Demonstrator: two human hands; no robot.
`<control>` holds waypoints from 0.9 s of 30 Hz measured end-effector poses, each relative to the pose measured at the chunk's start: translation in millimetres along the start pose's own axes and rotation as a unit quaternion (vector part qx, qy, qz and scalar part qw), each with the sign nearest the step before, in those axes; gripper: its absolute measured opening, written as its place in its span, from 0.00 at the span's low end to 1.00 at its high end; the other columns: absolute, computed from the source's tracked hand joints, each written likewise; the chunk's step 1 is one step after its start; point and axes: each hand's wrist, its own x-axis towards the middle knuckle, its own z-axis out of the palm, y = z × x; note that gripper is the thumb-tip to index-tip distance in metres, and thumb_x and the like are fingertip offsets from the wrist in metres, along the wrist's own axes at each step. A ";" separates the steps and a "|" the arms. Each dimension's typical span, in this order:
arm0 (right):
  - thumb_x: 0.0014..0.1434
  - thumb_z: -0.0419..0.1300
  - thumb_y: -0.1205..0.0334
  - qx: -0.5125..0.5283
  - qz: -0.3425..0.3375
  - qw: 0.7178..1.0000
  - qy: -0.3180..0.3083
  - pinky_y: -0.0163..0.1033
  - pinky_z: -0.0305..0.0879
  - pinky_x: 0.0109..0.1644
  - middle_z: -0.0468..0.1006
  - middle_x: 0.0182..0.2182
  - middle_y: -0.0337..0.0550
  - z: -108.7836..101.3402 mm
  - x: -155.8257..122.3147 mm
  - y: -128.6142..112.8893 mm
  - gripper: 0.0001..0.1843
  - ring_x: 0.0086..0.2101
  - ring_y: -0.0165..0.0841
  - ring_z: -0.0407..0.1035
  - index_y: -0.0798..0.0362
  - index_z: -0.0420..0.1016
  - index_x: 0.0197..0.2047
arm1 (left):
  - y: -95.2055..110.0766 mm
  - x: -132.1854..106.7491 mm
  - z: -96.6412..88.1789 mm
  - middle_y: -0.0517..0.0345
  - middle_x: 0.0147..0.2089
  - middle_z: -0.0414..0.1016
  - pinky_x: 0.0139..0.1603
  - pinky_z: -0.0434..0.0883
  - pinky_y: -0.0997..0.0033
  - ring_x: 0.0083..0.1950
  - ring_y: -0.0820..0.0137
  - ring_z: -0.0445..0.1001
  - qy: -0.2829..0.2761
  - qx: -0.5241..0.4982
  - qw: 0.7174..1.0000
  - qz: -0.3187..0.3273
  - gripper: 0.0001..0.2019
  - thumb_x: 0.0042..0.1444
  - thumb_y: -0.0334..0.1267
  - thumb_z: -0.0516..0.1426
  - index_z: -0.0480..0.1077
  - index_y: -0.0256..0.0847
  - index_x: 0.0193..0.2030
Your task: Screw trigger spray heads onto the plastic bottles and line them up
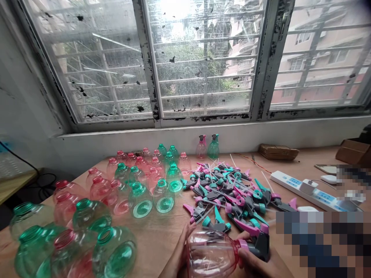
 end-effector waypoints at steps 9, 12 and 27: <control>0.47 0.73 0.32 0.030 0.013 0.999 -0.016 0.34 0.51 0.24 0.75 0.19 0.34 2.4 0.4 -4.6 0.31 0.18 0.27 0.59 0.51 0.73 0.36 | 2.1 4.2 1.4 0.49 0.65 0.78 0.78 0.56 0.41 0.75 0.42 0.64 0.005 0.018 1.000 0.015 0.50 0.47 0.77 0.55 0.64 0.48 0.71; 0.46 0.74 0.32 0.038 0.005 0.999 -0.015 0.35 0.53 0.26 0.77 0.19 0.35 3.8 -0.3 -6.9 0.31 0.20 0.28 0.61 0.51 0.73 0.35 | 5.4 -7.8 -3.1 0.48 0.66 0.77 0.80 0.51 0.41 0.77 0.43 0.61 -0.008 0.042 0.999 0.028 0.47 0.51 0.74 0.55 0.65 0.46 0.70; 0.47 0.73 0.32 0.031 -0.004 0.999 -0.022 0.38 0.58 0.27 0.78 0.19 0.37 -1.0 3.0 4.4 0.30 0.20 0.32 0.65 0.50 0.76 0.37 | -6.5 -1.1 -11.0 0.42 0.56 0.84 0.67 0.71 0.53 0.60 0.50 0.80 0.024 0.007 0.999 -0.029 0.52 0.55 0.75 0.49 0.53 0.39 0.77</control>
